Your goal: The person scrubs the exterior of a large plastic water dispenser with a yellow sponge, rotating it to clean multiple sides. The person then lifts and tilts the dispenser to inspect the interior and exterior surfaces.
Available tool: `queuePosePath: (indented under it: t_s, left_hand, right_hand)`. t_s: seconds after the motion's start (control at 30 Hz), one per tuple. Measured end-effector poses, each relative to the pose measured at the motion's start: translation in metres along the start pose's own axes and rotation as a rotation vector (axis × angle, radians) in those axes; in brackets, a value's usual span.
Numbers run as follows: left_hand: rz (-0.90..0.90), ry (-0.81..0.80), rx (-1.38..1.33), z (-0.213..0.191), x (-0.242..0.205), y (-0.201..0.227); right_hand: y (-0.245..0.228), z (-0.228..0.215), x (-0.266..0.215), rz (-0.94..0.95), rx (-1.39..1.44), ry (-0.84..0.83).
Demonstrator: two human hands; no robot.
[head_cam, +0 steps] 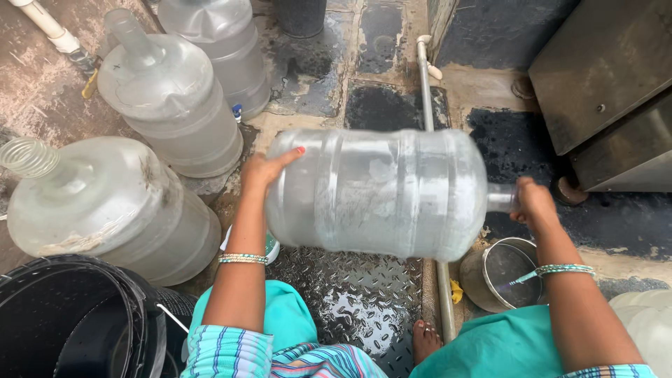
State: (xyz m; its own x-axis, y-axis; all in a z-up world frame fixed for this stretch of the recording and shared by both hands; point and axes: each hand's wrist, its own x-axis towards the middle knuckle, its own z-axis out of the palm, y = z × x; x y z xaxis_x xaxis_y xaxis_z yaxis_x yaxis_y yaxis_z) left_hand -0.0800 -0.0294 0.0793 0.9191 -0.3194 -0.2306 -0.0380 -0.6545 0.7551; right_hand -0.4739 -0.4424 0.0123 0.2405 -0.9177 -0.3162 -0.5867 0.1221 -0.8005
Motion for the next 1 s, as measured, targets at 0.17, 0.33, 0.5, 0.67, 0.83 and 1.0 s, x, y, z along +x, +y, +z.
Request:
queuePosePath:
  t_s: [0.17, 0.33, 0.5, 0.67, 0.83, 1.0]
  left_hand:
    - [0.987, 0.101, -0.819, -0.085, -0.034, 0.036]
    - [1.352, 0.108, -0.87, -0.127, -0.065, 0.051]
    - [1.208, 0.086, -0.825, -0.092, -0.032, 0.034]
    - [0.241, -0.003, -0.253, -0.008, 0.016, -0.003]
    - [-0.056, -0.072, 0.171, 0.0, 0.017, -0.009]
    - [0.954, 0.097, -0.752, -0.072, -0.019, 0.025]
  right_hand:
    - [-0.045, -0.053, -0.013, -0.785, 0.634, 0.013]
    - [-0.065, -0.077, -0.03, -0.941, 0.609, 0.119]
    - [-0.051, -0.056, -0.001, -0.73, 0.425, 0.172]
    - [-0.003, -0.012, 0.012, -0.136, 0.105, 0.031]
    - [0.003, 0.007, 0.002, 0.057, -0.005, 0.018]
    - [-0.05, -0.044, -0.016, -0.816, 0.709, 0.025]
